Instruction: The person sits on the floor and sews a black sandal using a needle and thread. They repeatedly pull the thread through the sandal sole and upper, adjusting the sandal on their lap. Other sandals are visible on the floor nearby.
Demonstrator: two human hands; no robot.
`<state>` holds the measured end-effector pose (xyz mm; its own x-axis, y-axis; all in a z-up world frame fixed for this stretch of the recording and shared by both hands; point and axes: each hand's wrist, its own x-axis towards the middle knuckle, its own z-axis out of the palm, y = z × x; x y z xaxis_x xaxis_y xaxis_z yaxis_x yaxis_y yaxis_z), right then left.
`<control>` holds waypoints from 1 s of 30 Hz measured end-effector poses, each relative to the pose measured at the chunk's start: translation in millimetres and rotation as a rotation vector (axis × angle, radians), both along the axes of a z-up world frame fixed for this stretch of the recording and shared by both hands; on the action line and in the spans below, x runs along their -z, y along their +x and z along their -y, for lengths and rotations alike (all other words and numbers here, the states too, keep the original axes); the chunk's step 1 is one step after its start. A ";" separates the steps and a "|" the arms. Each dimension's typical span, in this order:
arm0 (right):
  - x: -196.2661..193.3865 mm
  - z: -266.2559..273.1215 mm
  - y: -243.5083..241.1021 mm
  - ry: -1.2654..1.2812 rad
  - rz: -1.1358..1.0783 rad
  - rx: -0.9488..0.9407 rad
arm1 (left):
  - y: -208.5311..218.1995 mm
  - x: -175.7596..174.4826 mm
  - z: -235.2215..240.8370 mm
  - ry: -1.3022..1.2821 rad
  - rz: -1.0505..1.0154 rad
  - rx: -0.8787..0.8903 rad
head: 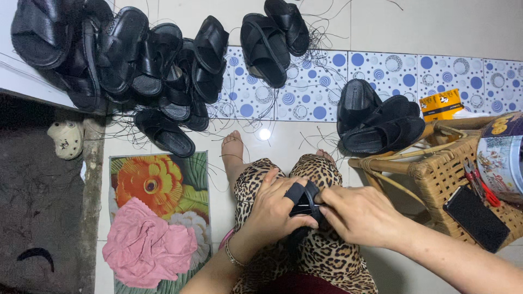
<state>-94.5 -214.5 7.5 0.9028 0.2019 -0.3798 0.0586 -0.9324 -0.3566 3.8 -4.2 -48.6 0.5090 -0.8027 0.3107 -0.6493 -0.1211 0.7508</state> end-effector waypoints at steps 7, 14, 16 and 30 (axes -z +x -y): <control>1.2 14.4 -11.5 0.196 0.038 0.098 | -21.6 -19.1 -7.7 -0.130 0.248 -0.087; 11.0 17.9 -22.3 0.212 0.060 0.110 | -17.5 -50.0 -15.7 -0.319 -1.450 0.173; 10.0 14.9 -25.6 0.201 0.106 0.109 | -15.3 -35.1 -9.5 -0.084 -1.337 -0.030; -56.5 82.3 -44.2 -0.255 -0.572 0.365 | -5.1 -55.1 -4.6 0.248 -0.985 -0.129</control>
<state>-138.7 -296.9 64.0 0.5418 -0.2318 -0.8079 -0.4028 -0.9153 -0.0075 -1.3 0.4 6.5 0.5358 -0.7085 -0.4593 0.2714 -0.3706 0.8882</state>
